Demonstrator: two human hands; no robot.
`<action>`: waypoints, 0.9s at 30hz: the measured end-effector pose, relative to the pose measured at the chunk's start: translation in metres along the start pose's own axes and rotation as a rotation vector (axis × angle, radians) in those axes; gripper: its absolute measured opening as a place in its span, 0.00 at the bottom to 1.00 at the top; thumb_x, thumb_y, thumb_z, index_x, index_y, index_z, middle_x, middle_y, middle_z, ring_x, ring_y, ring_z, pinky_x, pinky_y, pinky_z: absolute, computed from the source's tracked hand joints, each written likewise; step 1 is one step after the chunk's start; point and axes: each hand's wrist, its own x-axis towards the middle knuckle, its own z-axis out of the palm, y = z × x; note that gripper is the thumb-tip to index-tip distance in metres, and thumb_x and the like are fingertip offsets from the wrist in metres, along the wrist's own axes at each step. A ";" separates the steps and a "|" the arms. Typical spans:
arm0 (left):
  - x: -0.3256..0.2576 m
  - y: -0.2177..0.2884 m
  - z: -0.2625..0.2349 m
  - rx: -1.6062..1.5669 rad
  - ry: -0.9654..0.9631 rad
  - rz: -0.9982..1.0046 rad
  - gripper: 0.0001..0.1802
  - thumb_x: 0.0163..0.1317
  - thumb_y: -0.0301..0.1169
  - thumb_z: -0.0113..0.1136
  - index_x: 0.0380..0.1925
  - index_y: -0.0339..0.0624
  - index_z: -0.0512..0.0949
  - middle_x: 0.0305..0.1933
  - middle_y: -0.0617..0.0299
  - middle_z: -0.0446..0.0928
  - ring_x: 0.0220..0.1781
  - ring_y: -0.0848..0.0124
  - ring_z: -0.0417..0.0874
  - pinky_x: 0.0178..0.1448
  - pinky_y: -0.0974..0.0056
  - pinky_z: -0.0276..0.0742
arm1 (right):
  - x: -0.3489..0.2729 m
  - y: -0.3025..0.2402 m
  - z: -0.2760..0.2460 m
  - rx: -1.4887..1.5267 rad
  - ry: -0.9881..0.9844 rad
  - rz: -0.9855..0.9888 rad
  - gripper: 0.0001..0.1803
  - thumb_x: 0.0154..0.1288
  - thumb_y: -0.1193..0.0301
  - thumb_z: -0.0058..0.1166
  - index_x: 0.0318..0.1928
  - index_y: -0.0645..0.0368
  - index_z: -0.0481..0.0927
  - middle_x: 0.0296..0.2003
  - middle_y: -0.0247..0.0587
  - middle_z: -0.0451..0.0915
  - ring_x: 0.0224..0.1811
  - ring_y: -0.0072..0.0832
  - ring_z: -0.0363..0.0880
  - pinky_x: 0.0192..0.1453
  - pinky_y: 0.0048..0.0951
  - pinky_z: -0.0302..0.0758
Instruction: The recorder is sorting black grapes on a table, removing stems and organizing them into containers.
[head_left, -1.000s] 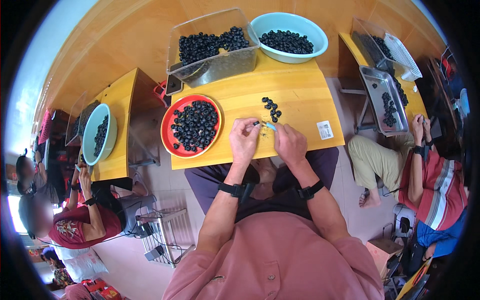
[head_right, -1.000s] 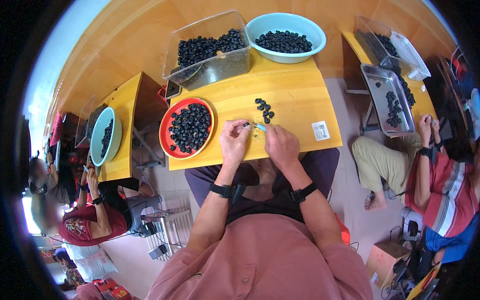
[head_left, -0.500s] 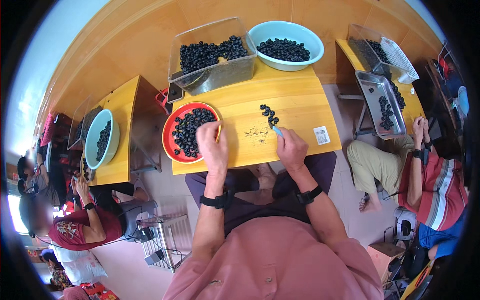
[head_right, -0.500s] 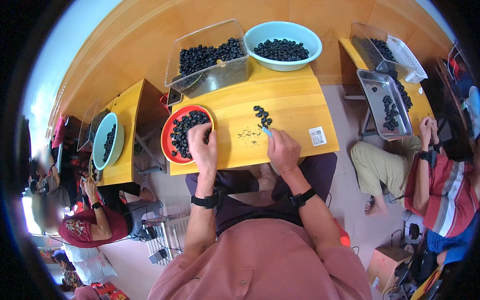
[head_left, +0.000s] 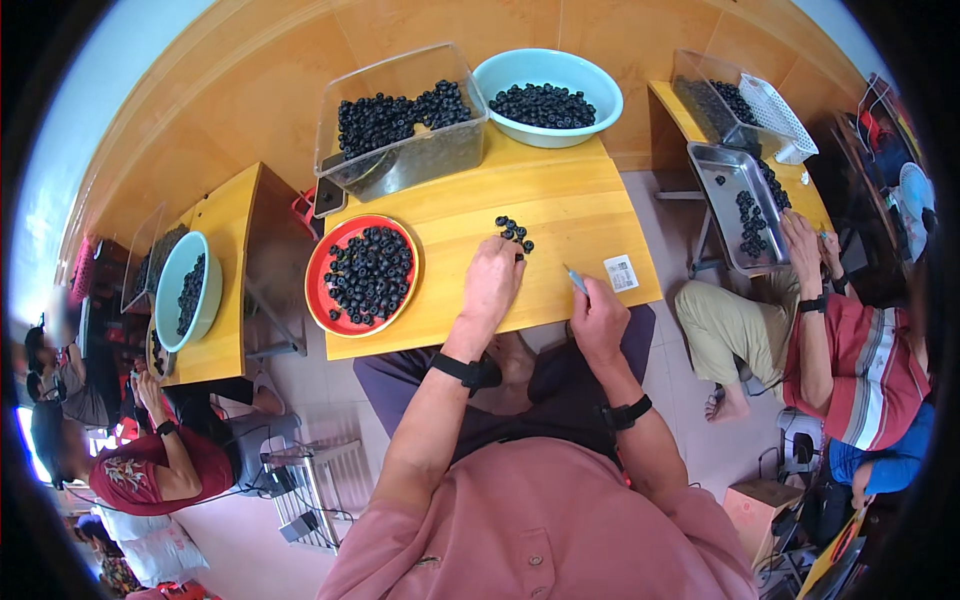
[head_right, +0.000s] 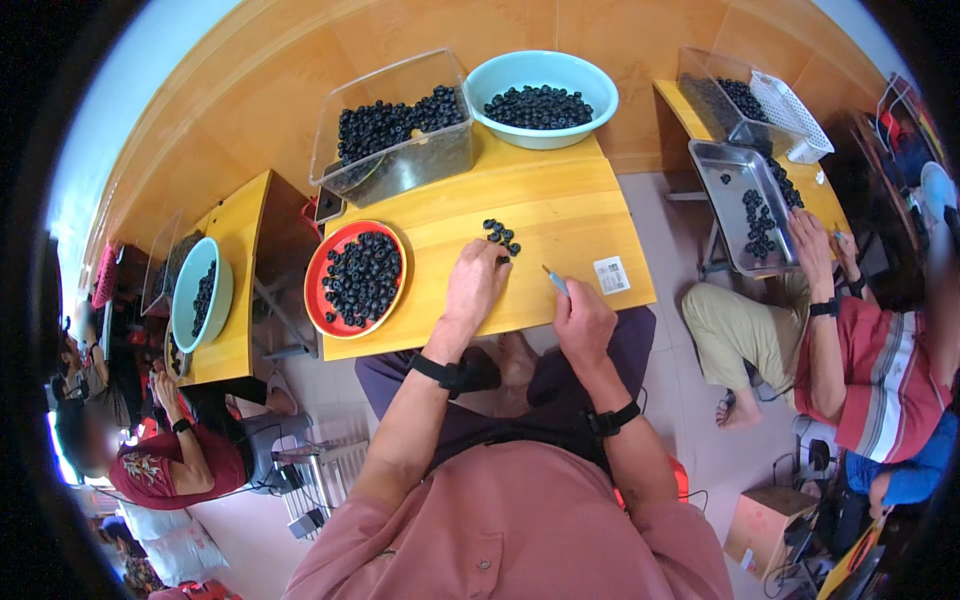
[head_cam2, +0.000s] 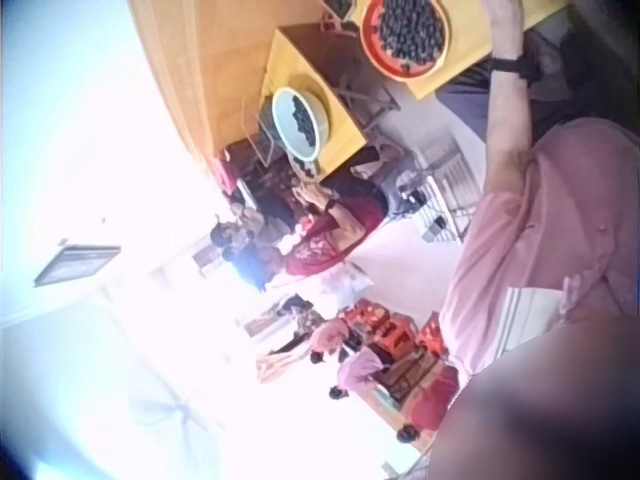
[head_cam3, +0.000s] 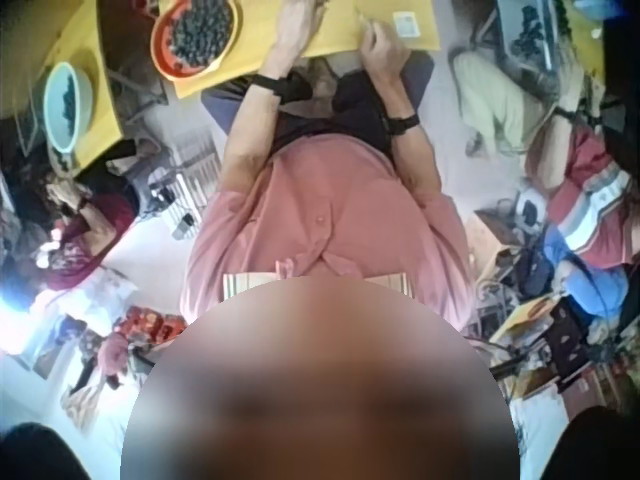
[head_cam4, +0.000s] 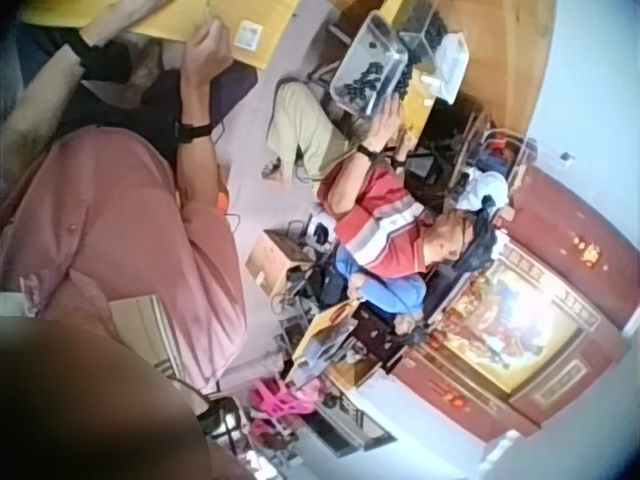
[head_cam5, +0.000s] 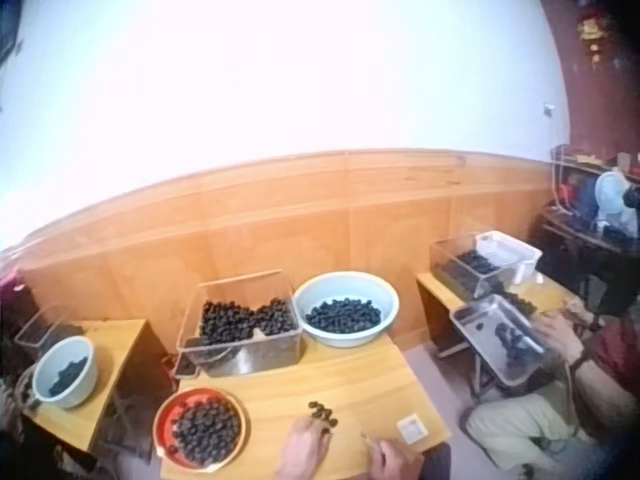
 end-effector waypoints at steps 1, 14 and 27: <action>-0.002 -0.003 -0.001 0.012 0.028 0.025 0.12 0.58 0.24 0.69 0.43 0.37 0.84 0.42 0.47 0.82 0.46 0.47 0.84 0.53 0.51 0.82 | 0.000 -0.001 0.001 0.005 -0.015 -0.003 0.05 0.67 0.73 0.59 0.41 0.59 0.82 0.31 0.45 0.82 0.32 0.46 0.84 0.34 0.44 0.77; -0.026 -0.030 -0.019 -0.453 0.293 -0.446 0.10 0.58 0.19 0.64 0.39 0.37 0.88 0.40 0.53 0.83 0.34 0.66 0.85 0.42 0.65 0.82 | 0.021 -0.017 0.028 0.061 -0.099 -0.087 0.03 0.68 0.72 0.60 0.40 0.57 0.82 0.29 0.42 0.82 0.29 0.44 0.84 0.31 0.43 0.77; -0.036 -0.027 -0.017 -0.747 0.209 -0.575 0.13 0.66 0.20 0.66 0.50 0.31 0.84 0.47 0.57 0.82 0.43 0.77 0.84 0.49 0.73 0.80 | 0.028 -0.029 0.044 0.005 -0.210 -0.105 0.04 0.68 0.70 0.60 0.40 0.55 0.83 0.31 0.40 0.83 0.30 0.43 0.85 0.32 0.44 0.79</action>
